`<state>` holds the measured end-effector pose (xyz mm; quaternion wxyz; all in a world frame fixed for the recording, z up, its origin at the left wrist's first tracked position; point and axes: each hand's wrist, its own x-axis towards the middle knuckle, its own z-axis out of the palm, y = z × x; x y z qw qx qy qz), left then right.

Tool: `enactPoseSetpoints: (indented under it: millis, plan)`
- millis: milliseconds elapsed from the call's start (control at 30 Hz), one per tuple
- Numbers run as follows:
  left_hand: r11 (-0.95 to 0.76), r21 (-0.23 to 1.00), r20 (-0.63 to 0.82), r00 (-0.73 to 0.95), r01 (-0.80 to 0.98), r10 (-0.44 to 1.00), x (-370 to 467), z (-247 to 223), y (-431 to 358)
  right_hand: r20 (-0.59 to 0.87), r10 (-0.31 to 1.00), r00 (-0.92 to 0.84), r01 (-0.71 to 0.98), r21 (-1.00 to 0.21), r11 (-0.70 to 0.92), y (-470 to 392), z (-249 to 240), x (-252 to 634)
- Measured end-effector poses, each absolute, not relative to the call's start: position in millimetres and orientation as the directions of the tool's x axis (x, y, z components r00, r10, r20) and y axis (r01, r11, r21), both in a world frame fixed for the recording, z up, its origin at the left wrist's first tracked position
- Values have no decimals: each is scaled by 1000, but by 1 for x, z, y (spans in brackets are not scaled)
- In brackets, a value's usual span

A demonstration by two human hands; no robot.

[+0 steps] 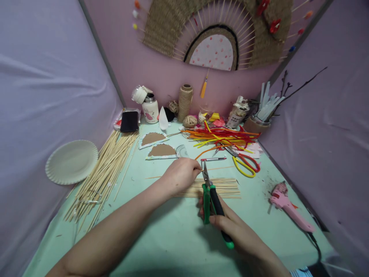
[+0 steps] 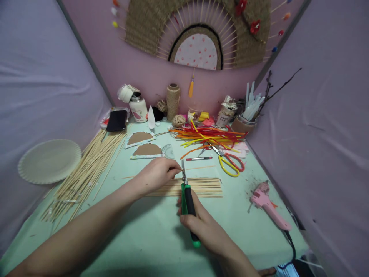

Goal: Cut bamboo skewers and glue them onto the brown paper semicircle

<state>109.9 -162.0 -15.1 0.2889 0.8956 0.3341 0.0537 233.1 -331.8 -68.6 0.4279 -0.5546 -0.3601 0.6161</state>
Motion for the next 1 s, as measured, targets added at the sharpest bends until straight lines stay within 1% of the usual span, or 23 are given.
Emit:
enactPoseSetpoints:
  millis: [467, 633, 800, 900, 1000]
  plan:
    - [-612, 536, -101, 764, 581, 637, 110, -20, -161, -391, 921, -5, -107, -915, -389, -331, -67, 232]
    - [-608, 526, -128, 762, 595, 635, 113, -27, -159, -416, 909, 22, -171, -898, -406, -325, -65, 228]
    - [-616, 530, -160, 781, 583, 603, 116, -38, -156, -448, 894, 23, -192, -879, -436, -320, -62, 224]
    - [-629, 517, -155, 785, 581, 599, 117, -41, -156, -466, 884, 31, -203, -869, -451, -318, -60, 224]
    - [-645, 494, -154, 789, 583, 595, 116, -41, -156, -475, 880, 19, -255, -853, -455, -317, -61, 222]
